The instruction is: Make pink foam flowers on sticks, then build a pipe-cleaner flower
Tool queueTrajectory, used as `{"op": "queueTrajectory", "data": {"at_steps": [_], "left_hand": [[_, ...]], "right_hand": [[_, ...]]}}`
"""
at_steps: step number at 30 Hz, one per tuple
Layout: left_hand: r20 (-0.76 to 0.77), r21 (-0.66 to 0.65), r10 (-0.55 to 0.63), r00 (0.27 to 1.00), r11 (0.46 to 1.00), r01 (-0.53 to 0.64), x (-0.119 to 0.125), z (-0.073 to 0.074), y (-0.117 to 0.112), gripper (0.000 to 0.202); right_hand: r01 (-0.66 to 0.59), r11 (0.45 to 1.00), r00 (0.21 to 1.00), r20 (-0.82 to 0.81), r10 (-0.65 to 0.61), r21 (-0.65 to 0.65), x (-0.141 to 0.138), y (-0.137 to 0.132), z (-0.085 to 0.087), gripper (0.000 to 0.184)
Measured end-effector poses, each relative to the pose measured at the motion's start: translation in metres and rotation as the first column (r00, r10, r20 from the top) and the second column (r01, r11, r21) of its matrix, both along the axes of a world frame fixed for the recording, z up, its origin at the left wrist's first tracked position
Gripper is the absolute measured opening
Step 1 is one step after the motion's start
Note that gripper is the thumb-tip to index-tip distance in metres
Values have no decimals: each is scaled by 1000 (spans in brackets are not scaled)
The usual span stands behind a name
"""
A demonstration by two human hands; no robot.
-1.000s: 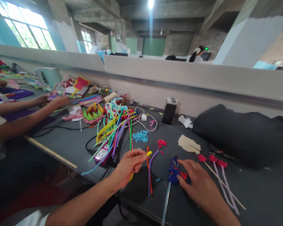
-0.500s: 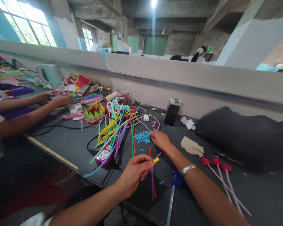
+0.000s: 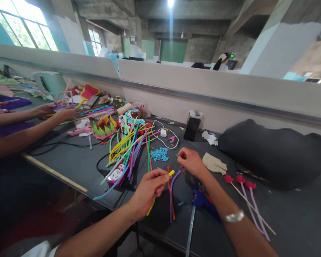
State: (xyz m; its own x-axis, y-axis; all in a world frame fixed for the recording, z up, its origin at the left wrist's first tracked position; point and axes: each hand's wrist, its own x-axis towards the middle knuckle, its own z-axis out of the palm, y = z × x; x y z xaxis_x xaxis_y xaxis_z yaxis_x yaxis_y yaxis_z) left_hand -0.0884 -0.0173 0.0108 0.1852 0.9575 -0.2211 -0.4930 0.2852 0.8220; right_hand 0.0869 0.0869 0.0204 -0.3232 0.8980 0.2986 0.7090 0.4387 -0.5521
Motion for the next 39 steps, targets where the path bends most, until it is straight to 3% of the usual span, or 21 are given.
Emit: {"op": "queueTrajectory", "data": {"at_steps": [3, 6, 9, 13, 20, 24, 28, 35, 39], "left_hand": [[-11, 7, -2, 1000, 1000, 2, 0, 2, 0, 24], [-23, 6, -32, 999, 999, 32, 3, 4, -2, 24], [-50, 10, -51, 997, 999, 51, 9, 5, -4, 24], [-36, -2, -64, 997, 998, 64, 17, 5, -5, 25], [154, -82, -106, 982, 989, 119, 27, 10, -7, 33], [152, -83, -96, 984, 990, 109, 33, 8, -7, 32], [160, -73, -110, 981, 990, 122, 39, 5, -7, 31], [133, -74, -158, 978, 983, 169, 46, 6, -7, 34], [88, -55, -143, 986, 987, 148, 52, 4, -7, 36]], "right_hand": [[57, 997, 985, -158, -64, -50, 20, -43, 3, 18], [46, 943, 806, -546, -229, -328, 31, -85, 1, 25], [-34, 902, 678, -673, -296, -431, 33, -107, -3, 27], [-28, 921, 604, -740, -295, -390, 25, -109, -7, 22], [-1, 951, 546, -797, -258, -309, 5, -113, -26, 13], [56, 979, 572, -798, -193, -197, -3, -119, -31, 9], [148, 986, 677, -718, -161, -81, -3, -122, -33, 8], [315, 939, 835, -510, -205, 138, 6, -130, -27, 6], [308, 933, 871, -451, -196, 188, 11, -132, -22, 5]]}}
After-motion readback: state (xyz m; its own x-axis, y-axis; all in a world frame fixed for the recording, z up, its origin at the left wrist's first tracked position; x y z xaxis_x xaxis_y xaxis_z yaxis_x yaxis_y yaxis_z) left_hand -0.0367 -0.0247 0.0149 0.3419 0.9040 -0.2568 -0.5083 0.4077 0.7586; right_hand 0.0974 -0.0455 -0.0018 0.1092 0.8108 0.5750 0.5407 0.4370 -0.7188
